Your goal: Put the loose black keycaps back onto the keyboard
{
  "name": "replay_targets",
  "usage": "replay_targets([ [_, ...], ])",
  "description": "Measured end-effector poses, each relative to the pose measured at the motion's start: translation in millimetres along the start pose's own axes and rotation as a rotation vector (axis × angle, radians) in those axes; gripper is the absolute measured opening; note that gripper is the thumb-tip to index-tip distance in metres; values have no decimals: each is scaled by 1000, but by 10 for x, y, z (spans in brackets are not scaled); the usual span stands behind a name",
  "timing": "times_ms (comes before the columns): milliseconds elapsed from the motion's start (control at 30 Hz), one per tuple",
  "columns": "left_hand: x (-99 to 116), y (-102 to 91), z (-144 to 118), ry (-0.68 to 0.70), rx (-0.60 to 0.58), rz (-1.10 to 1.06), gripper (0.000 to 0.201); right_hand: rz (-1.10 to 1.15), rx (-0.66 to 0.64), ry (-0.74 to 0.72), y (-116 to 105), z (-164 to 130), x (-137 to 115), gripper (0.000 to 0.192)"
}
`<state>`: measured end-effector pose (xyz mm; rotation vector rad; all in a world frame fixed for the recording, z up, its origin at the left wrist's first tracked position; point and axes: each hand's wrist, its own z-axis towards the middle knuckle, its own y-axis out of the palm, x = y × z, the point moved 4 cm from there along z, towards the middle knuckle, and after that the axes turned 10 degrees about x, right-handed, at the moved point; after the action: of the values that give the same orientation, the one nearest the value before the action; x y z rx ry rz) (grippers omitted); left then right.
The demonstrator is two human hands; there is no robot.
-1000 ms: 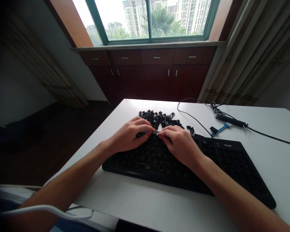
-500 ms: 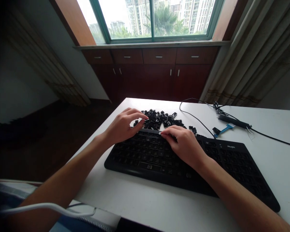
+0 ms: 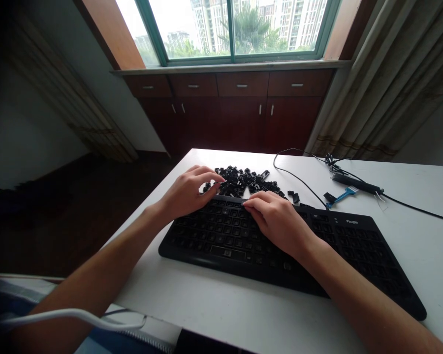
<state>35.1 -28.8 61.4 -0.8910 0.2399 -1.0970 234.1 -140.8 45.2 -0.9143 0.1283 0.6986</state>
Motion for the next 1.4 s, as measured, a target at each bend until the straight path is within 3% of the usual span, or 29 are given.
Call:
replay_targets([
  [400, -199, -139, 37, -94, 88, 32, 17, 3, 20, -12, 43, 7, -20, 19],
  [500, -152, -67, 17, -72, 62, 23, 18, -12, 32, -22, 40, 5, -24, 21],
  [700, -35, 45, -20, -11, 19, 11, 18, -20, 52, 101, 12, 0, 53, 27],
  [833, 21, 71, -32, -5, -23, -21, 19, -22, 43, 62, 26, 4, 62, 19],
  [1133, 73, 109, -44, -2, -36, -54, 20, -60, -30, -78, 33, 15, -56, 23],
  [1400, 125, 148, -66, -13, -96, -89, 20, -3, -71, 1, 25, 39, -19, 18],
])
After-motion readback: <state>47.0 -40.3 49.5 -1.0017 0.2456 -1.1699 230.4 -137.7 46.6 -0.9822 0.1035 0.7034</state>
